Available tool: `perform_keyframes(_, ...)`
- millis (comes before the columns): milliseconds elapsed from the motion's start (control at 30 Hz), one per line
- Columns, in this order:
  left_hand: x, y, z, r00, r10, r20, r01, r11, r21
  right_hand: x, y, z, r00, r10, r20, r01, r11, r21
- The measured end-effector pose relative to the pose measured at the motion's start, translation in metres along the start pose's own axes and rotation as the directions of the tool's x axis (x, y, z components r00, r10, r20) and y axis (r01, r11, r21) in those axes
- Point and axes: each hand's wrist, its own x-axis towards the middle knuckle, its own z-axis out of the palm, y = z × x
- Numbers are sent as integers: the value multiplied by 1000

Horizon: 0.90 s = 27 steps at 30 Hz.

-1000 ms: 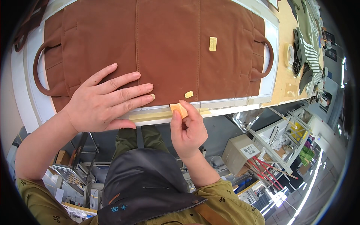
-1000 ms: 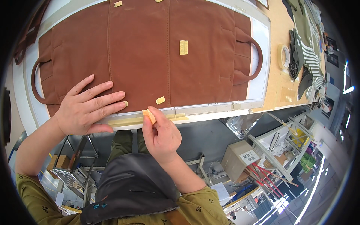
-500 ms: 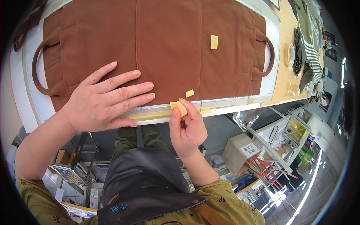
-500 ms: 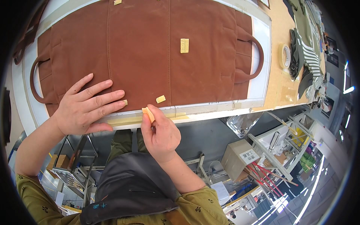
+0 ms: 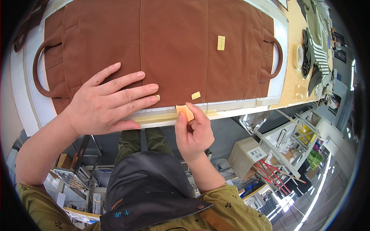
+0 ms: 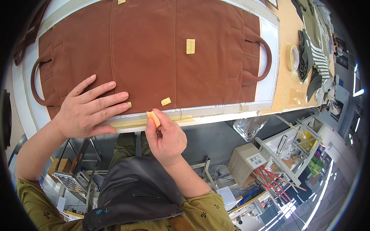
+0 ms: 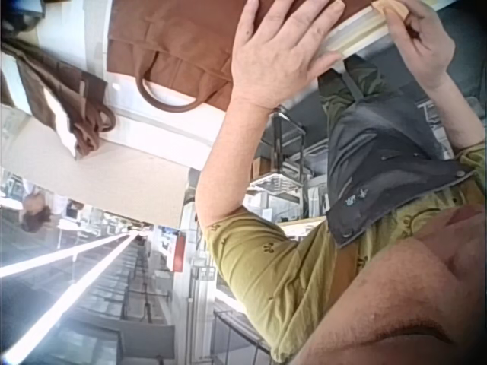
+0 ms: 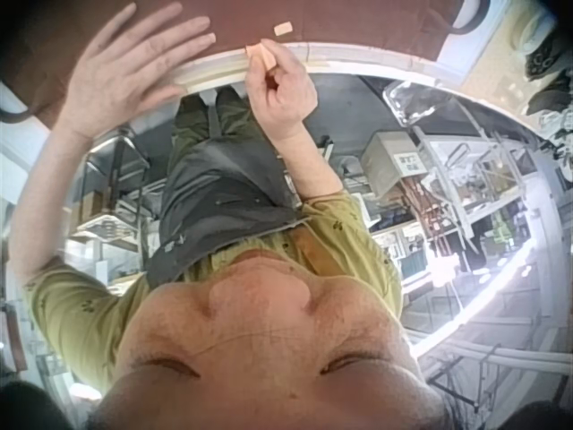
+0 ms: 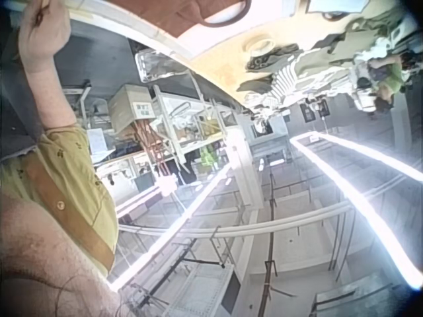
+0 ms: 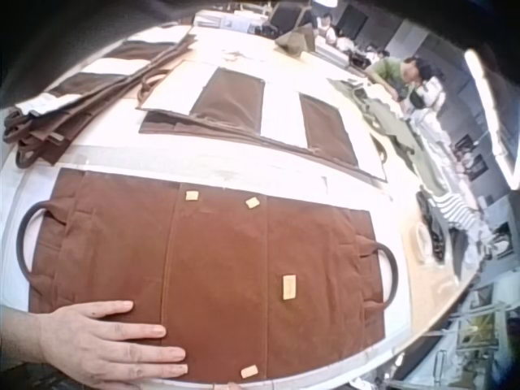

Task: The person aligns a brown fabric tote bag on a white template and secures it using small pieces of yellow tape. They repeatedly smooth the fabric and apply tape to the edges and handles to hold the bag in place for further processing.

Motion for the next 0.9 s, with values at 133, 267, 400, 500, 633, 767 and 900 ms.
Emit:
perform_keyframes(133, -1, 0, -1, 1000, -2, 1, 2, 1000, 4, 4, -3, 2, 1000, -9, 0, 9, 1000, 3)
perform_keyframes(267, 0, 0, 0, 1000, 0, 6, 0, 1000, -2, 0, 2, 0, 1000, 8, -1, -8, 1000, 19)
perform_keyframes(400, -1, 2, -2, 1000, -4, 15, 4, 1000, -12, -1, 2, -5, 998, 53, 17, -54, 995, 78)
perform_keyframes(500, -2, 3, -6, 999, -5, 36, 5, 1000, -5, -12, 16, -6, 991, 123, 51, -129, 980, 152)
perform_keyframes(633, -3, 4, -12, 998, -10, 60, 14, 998, -64, 2, -3, -23, 849, 465, 252, -520, 643, 563)
perform_keyframes(767, -4, 4, -16, 1000, 1, 19, 0, 998, -69, 18, -2, -31, 793, 463, 396, -600, 482, 638)
perform_keyframes(900, 0, 2, -10, 1000, 23, 10, -22, 995, -97, 29, 8, -36, 756, 477, 448, -642, 405, 651)
